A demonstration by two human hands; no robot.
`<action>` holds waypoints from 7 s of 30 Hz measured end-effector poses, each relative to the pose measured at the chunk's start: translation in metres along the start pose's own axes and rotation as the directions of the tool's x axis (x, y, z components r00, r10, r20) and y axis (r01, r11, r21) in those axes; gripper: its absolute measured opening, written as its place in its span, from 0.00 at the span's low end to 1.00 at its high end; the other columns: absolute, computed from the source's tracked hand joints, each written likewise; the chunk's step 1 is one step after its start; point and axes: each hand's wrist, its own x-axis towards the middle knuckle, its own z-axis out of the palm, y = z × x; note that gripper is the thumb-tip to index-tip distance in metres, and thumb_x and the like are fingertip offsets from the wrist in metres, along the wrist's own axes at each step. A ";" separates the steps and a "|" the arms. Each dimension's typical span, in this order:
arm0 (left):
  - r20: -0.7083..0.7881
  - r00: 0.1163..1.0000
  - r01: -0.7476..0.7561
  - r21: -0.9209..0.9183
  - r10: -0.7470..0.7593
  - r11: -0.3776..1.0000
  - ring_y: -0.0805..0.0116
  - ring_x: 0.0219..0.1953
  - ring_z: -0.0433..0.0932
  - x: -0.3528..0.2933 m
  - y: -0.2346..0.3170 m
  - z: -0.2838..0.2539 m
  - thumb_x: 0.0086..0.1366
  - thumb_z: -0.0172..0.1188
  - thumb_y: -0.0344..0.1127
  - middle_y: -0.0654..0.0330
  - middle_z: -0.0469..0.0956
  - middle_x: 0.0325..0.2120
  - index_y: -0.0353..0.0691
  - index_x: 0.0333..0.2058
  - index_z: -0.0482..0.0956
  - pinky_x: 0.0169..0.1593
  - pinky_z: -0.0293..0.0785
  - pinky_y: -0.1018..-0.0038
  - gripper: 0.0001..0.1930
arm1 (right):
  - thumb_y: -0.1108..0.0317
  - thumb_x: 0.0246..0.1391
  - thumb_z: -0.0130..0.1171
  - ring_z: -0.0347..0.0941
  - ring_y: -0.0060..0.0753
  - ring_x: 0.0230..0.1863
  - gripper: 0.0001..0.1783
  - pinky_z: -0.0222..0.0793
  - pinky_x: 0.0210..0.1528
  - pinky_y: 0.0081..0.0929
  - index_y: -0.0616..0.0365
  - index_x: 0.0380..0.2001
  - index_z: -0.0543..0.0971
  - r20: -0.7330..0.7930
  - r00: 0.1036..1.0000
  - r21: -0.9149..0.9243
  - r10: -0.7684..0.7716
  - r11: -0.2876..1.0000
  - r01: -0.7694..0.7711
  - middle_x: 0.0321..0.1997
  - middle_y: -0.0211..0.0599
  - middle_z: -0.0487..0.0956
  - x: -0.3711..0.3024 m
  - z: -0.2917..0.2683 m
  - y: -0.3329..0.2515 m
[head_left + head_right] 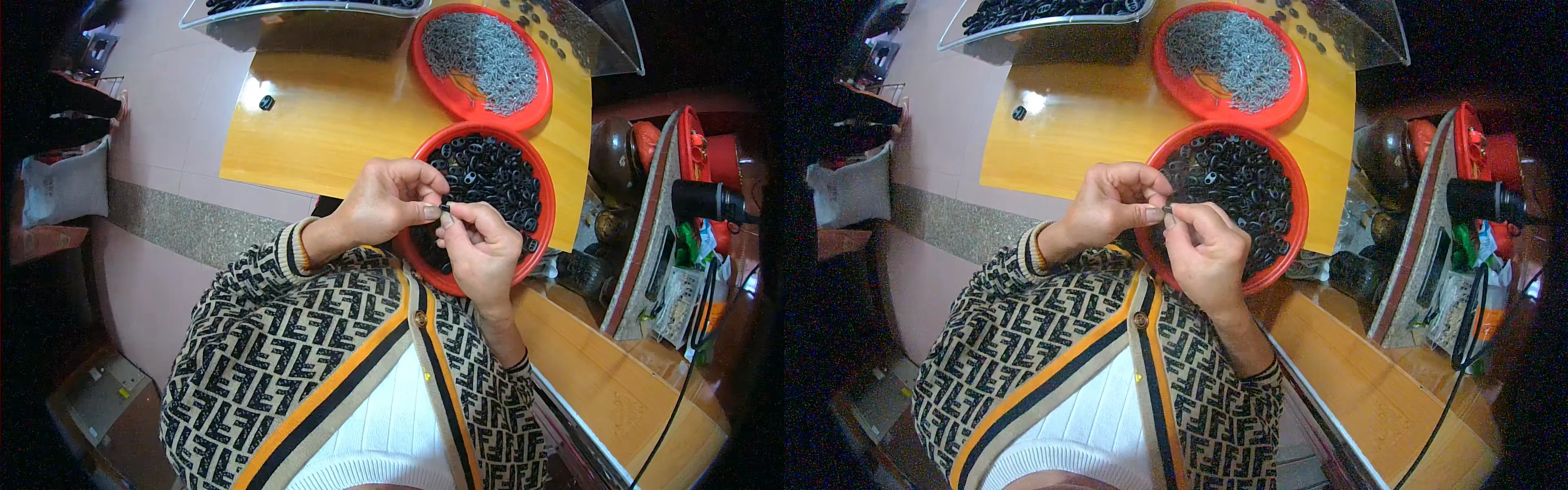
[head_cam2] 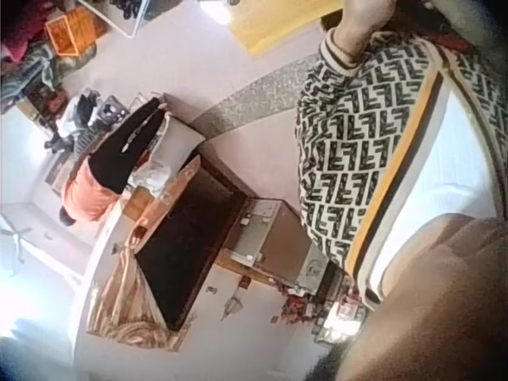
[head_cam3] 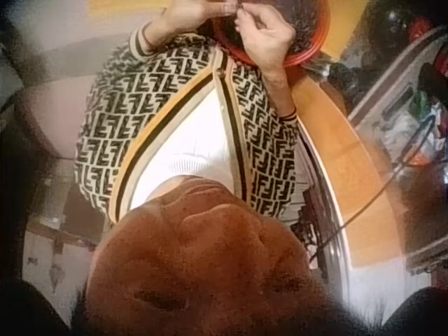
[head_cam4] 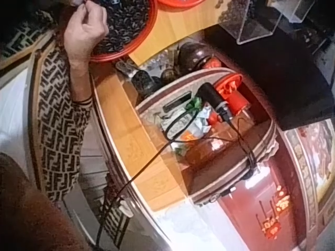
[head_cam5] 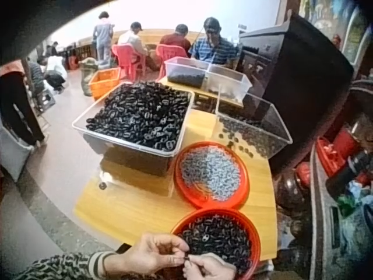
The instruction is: The person sorts and assembles small black plastic and rubber components by hand, placing them into trays.
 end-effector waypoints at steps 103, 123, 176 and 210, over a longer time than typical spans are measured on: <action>-0.613 0.785 -0.245 -0.177 0.087 0.953 0.54 0.31 0.70 0.042 0.129 -0.137 0.53 0.54 0.54 0.53 0.68 0.34 0.40 0.33 0.69 0.31 0.71 0.58 0.21 | 0.80 0.48 0.49 0.66 0.15 0.25 0.09 0.63 0.28 0.12 0.68 0.35 0.72 -0.416 0.850 0.354 0.322 0.919 -0.175 0.26 0.29 0.72 -0.005 -0.048 0.052; -0.536 0.775 -0.290 0.169 0.334 0.942 0.59 0.35 0.66 0.101 0.141 -0.135 0.51 0.53 0.33 0.58 0.57 0.30 0.38 0.31 0.62 0.38 0.72 0.52 0.11 | 0.79 0.49 0.48 0.66 0.15 0.25 0.09 0.63 0.28 0.12 0.67 0.35 0.72 -0.418 0.852 0.338 0.314 0.925 -0.175 0.26 0.29 0.72 -0.009 -0.046 0.050; 0.484 0.803 -0.571 0.793 0.348 0.214 0.60 0.30 0.68 0.039 0.000 -0.005 0.42 0.57 0.23 0.58 0.68 0.25 0.36 0.24 0.73 0.34 0.65 0.69 0.06 | 0.80 0.48 0.49 0.64 0.11 0.24 0.08 0.60 0.26 0.09 0.65 0.34 0.72 -0.249 0.900 0.433 0.358 0.872 -0.227 0.26 0.25 0.71 -0.014 -0.017 0.018; 0.010 0.986 0.162 -0.318 -0.167 0.934 0.77 0.24 0.72 -0.005 0.001 -0.008 0.53 0.57 0.23 0.64 0.72 0.21 0.34 0.32 0.70 0.29 0.71 0.83 0.08 | 0.80 0.49 0.48 0.66 0.14 0.25 0.08 0.64 0.28 0.11 0.65 0.35 0.71 -0.108 0.947 0.530 0.302 0.824 -0.202 0.26 0.28 0.70 0.008 0.010 -0.006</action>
